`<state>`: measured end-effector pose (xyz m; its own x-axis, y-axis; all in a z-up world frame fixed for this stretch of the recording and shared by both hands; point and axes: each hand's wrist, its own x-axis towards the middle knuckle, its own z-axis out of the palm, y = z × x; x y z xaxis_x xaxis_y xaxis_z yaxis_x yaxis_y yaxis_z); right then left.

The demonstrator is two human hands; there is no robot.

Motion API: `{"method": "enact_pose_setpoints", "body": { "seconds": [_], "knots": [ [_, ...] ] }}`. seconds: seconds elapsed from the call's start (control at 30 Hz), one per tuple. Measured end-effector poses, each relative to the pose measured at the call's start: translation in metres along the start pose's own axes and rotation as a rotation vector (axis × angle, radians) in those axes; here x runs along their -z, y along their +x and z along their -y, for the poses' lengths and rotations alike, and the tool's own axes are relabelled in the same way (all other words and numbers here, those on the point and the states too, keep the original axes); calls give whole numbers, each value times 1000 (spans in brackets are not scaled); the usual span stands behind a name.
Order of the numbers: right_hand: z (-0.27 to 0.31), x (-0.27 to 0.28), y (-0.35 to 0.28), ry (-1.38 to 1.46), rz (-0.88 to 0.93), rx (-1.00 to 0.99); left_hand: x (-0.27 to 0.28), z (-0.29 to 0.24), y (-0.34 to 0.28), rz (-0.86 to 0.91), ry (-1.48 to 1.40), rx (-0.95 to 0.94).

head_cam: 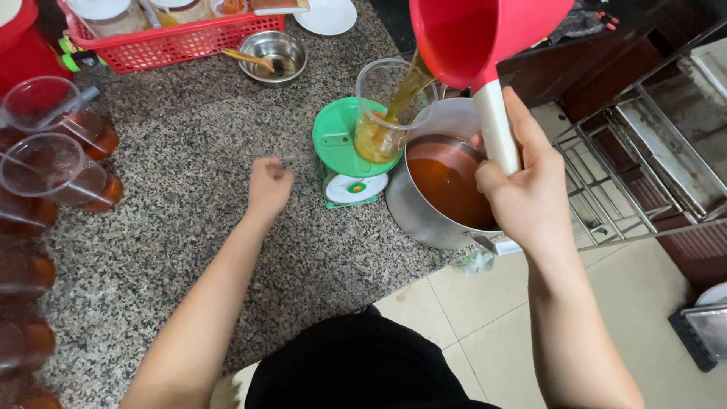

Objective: Measuring and pouring liquid from a large pot into several plastic cups using a red scoop and a kitchen scale.

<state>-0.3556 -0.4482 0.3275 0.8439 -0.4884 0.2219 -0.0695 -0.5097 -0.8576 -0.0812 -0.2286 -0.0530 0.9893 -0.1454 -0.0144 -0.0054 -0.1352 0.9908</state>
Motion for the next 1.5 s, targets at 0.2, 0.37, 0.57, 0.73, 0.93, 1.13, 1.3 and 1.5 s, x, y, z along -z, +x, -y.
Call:
{"method": "enact_pose_setpoints", "body": {
  "seconds": [0.2, 0.37, 0.57, 0.73, 0.93, 1.13, 1.3, 1.5],
  "knots": [
    [3, -1, -3, -66, -33, 128, 7, 26, -38, 362, 933, 225],
    [1, -5, -7, -82, -58, 186, -3, 47, -44, 614, 1136, 584],
    [-3, -10, -9, 25, 3, -4, -5, 8, -63, 695, 1215, 649],
    [-18, 16, -4, 364, -14, -145, -5, 1, -67, 684, 1248, 644],
    [-76, 60, 13, 559, -68, -332, -11, 5, -58, 734, 1273, 694],
    [-149, 46, 19, -111, 75, -503, -9, -13, -59, 784, 1287, 717],
    [-238, 39, 25, -604, 168, -339, -5, -20, -63, 791, 1322, 669],
    [-241, 13, 35, -701, 250, -417, -2, -21, -64, 821, 1474, 561]
  ]
}}
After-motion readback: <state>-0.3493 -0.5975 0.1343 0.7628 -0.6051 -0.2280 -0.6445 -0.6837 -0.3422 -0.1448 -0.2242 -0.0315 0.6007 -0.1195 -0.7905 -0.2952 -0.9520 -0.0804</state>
